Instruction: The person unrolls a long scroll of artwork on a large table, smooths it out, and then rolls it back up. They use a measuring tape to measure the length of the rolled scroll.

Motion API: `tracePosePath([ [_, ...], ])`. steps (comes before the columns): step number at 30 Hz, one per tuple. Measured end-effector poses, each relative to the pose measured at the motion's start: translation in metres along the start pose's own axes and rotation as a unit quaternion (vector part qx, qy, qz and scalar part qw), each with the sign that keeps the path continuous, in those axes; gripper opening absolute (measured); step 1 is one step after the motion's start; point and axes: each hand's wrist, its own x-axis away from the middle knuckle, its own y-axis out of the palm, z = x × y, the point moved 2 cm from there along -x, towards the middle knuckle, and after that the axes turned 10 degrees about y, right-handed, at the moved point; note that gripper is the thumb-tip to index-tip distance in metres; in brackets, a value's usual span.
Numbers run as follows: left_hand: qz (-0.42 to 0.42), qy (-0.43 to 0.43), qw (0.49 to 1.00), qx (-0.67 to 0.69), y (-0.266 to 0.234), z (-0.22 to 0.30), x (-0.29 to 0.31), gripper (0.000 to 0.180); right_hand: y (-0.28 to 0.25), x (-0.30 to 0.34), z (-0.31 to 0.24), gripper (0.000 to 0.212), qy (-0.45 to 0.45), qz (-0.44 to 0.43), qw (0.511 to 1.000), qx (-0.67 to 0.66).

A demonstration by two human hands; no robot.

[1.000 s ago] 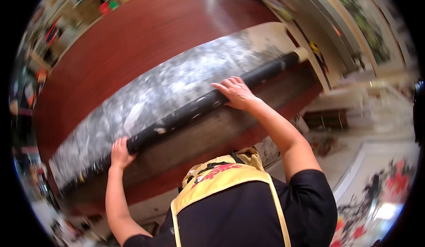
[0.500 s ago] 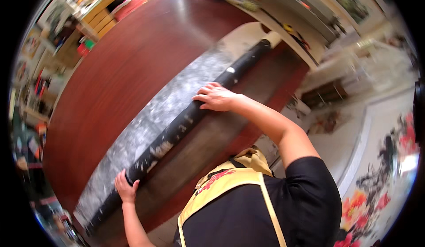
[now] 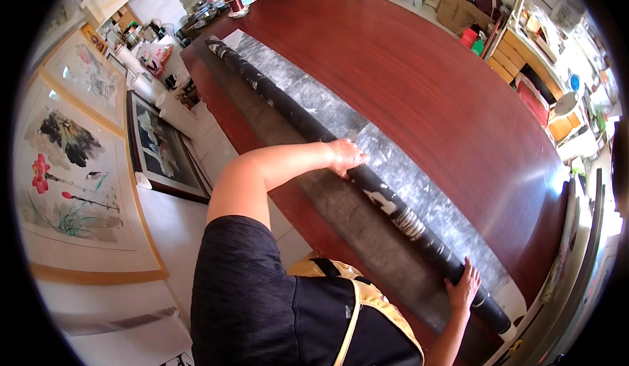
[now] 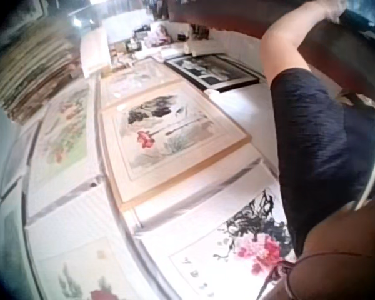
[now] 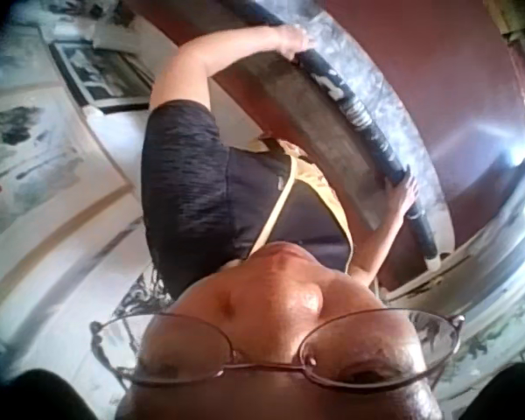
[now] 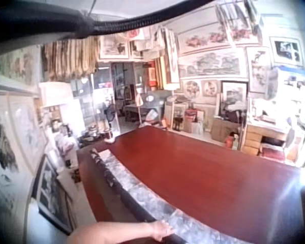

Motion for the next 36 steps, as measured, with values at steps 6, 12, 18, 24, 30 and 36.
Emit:
tracePosePath([
  [6,-0.091,0.04,0.995,0.026,0.0,-0.016,-0.015,0.074,-0.01,-0.031,0.003,0.098,-0.002,-0.071,0.997,0.022],
  [12,0.119,0.108,0.987,-0.021,-0.016,-0.024,-0.043,0.089,-0.013,-0.04,0.011,0.104,-0.02,-0.018,0.999,-0.023],
  [18,0.321,0.154,0.934,-0.037,-0.027,0.13,-0.093,0.083,-0.023,-0.047,0.008,0.087,-0.003,0.002,0.999,-0.053],
  [24,0.286,0.137,0.948,-0.03,-0.004,0.261,-0.166,0.1,-0.02,-0.04,0.059,0.065,-0.041,0.156,0.98,-0.12],
  [30,0.237,0.113,0.962,-0.07,0.001,0.338,-0.228,0.103,-0.033,0.002,0.255,0.045,0.136,0.422,0.872,-0.208],
  [36,0.217,0.08,0.968,-0.096,0.021,0.365,-0.278,0.1,0.011,0.041,0.493,0.045,0.363,0.421,0.824,-0.105],
])
